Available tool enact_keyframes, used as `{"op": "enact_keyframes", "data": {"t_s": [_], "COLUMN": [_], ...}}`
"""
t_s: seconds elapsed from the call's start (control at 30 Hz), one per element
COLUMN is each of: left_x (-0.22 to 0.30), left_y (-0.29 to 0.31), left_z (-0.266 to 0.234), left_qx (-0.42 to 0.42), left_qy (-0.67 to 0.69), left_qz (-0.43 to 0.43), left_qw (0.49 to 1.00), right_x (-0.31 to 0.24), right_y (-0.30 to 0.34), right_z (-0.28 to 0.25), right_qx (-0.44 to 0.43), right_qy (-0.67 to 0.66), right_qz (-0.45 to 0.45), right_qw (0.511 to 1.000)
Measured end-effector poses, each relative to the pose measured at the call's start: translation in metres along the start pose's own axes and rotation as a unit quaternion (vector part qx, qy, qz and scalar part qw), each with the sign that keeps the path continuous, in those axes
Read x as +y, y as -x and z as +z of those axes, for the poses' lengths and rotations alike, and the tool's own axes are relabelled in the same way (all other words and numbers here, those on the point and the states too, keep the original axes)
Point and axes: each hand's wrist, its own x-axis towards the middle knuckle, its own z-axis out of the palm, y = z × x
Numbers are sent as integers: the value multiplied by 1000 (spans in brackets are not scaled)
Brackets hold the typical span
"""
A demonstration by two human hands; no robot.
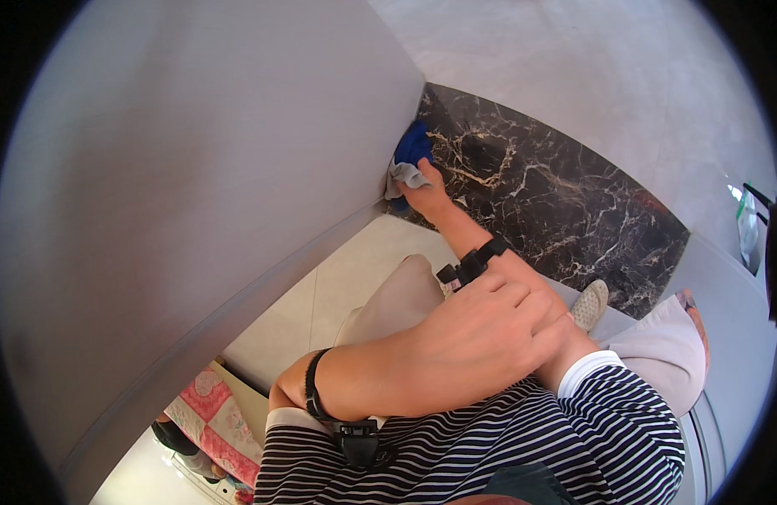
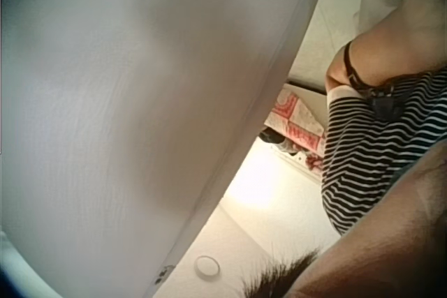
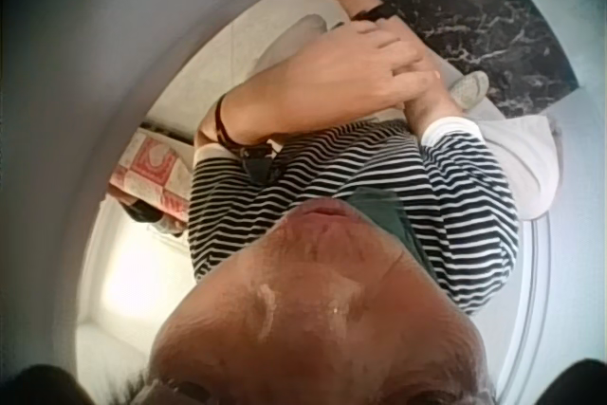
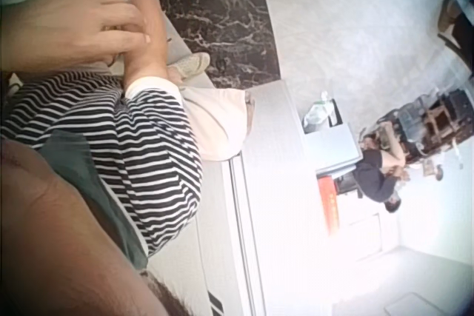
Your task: The person wipes a white closet door, a lower cabinet section, and a sliding glass door frame using a blue cloth.
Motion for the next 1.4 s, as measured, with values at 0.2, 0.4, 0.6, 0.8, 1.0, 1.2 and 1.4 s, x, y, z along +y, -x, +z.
{"op": "enact_keyframes", "data": {"t_s": [0.2, 0.4, 0.6, 0.8, 1.0, 1.2, 1.4], "left_x": [-5, 5, 0, -6, 6, 10, 12], "left_y": [5, -3, -10, -20, -21, -18, -18], "left_z": [3, 0, 11, 13, 27, 25, 25], "left_qx": [-14, -20, 36, 18, 77, 92, 77], "left_qy": [0, -7, -16, 1, -21, -28, -22], "left_qz": [-22, -6, -9, 9, 42, 48, 50], "left_qw": [1000, 1000, 999, 1000, 996, 994, 995], "right_x": [-35, -34, -17, -44, -161, -130, -96], "right_y": [-84, -138, -2, -15, 13, 0, 6], "right_z": [-33, -55, 3, -9, -22, -17, 1], "right_qx": [-18, 55, -30, -18, -104, -97, -136], "right_qy": [-91, -218, -106, -204, -88, -150, -234], "right_qz": [286, 354, 275, 390, 69, -14, 136], "right_qw": [954, 908, 955, 898, 988, 984, 953]}}
